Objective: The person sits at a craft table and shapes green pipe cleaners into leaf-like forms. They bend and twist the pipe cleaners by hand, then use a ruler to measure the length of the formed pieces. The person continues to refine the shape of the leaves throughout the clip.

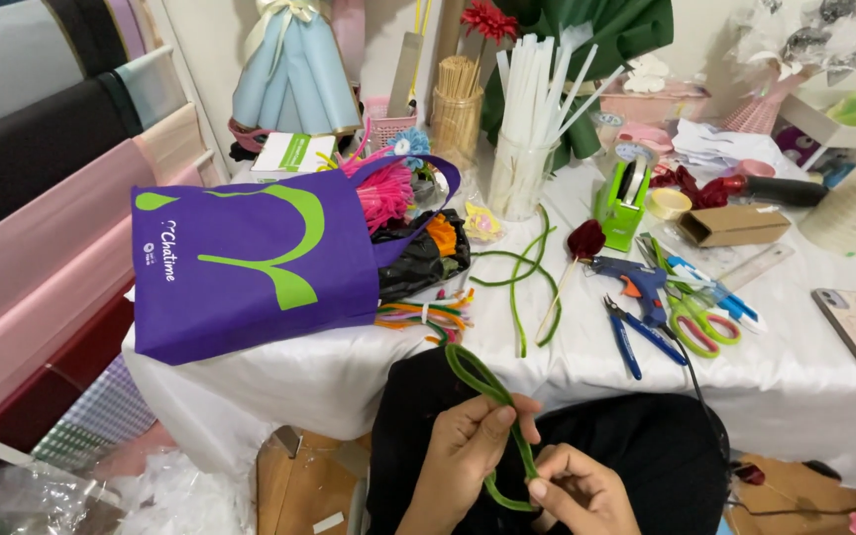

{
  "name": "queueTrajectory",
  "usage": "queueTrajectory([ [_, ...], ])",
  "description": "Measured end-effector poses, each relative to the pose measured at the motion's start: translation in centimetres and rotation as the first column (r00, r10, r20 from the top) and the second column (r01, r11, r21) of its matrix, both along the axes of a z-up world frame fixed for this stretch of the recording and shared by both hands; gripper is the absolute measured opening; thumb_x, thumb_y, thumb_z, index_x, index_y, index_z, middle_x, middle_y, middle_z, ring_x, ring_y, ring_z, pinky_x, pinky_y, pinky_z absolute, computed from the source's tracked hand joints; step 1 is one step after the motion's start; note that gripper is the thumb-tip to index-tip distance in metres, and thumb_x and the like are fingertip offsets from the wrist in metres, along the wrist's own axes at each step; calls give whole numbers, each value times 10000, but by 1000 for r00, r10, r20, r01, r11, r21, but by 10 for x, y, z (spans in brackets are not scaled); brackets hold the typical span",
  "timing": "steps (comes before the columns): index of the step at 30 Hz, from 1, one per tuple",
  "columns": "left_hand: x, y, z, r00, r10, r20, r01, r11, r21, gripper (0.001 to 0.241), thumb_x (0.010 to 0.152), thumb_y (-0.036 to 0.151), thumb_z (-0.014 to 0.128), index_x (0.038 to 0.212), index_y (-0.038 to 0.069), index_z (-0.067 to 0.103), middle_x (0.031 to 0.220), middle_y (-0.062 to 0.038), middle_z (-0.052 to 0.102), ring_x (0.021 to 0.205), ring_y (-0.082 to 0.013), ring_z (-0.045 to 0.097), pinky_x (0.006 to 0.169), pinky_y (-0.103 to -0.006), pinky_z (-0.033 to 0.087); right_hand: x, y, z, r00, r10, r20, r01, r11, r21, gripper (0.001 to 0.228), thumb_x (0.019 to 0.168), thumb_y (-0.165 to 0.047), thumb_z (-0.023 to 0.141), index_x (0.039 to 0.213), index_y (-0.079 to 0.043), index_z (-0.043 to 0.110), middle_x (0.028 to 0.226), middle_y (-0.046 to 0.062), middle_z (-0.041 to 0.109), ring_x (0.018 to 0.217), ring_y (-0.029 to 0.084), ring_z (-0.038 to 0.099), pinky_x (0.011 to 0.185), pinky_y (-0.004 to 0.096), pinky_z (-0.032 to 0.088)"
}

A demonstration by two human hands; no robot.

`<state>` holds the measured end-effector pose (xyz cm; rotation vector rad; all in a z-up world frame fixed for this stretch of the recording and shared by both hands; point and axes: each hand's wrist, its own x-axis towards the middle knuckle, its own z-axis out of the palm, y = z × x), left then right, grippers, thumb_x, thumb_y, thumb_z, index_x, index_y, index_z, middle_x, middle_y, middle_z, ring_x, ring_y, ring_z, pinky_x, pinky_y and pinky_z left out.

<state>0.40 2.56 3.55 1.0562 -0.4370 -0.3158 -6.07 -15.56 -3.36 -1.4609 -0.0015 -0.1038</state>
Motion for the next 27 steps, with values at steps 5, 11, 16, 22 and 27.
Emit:
queueTrajectory([
  [5, 3, 8, -13, 999, 19, -34, -23, 992, -128, 324, 1037, 192, 583, 1167, -62, 736, 815, -85, 690, 478, -42, 339, 444, -202, 223, -6, 13, 9, 998, 30, 55, -30, 999, 17, 155, 876, -62, 787, 778, 8, 688, 723, 121, 617, 566, 182, 573, 470, 286, 484],
  [11, 9, 5, -7, 997, 71, 23, -70, 996, -54, 259, 991, 171, 643, 1078, -27, 785, 795, -114, 742, 535, -66, 449, 489, -195, 291, -11, 0, -3, 993, 84, 77, -89, 994, 57, 139, 880, -50, 775, 791, 15, 690, 730, 144, 629, 607, 218, 612, 574, 325, 497],
  [16, -2, -12, 22, 975, 159, 155, -173, 982, 81, 272, 1014, 206, 573, 1038, 37, 784, 844, -72, 772, 860, -147, 714, 812, -264, 543, -17, -9, 3, 989, 61, 132, -69, 996, 59, 108, 860, -22, 765, 797, 33, 696, 724, 169, 660, 568, 278, 724, 589, 364, 640],
  [22, -7, -38, 38, 967, 196, 161, -219, 966, 139, 276, 1013, 196, 578, 1051, 48, 808, 831, 1, 763, 520, -30, 415, 483, -185, 334, -15, -39, -26, 965, -11, 262, 1, 999, 39, 125, 850, -55, 782, 785, 11, 699, 754, 165, 675, 677, 227, 631, 628, 319, 473],
  [27, -6, -44, 49, 1000, 2, -4, -2, 999, 43, 266, 992, 185, 644, 1058, -23, 798, 828, -81, 770, 434, -24, 286, 409, -178, 208, -21, -40, -23, 974, -32, 225, 1, 991, 137, 172, 861, -53, 759, 751, -1, 637, 703, 185, 650, 645, 239, 590, 616, 347, 448],
])
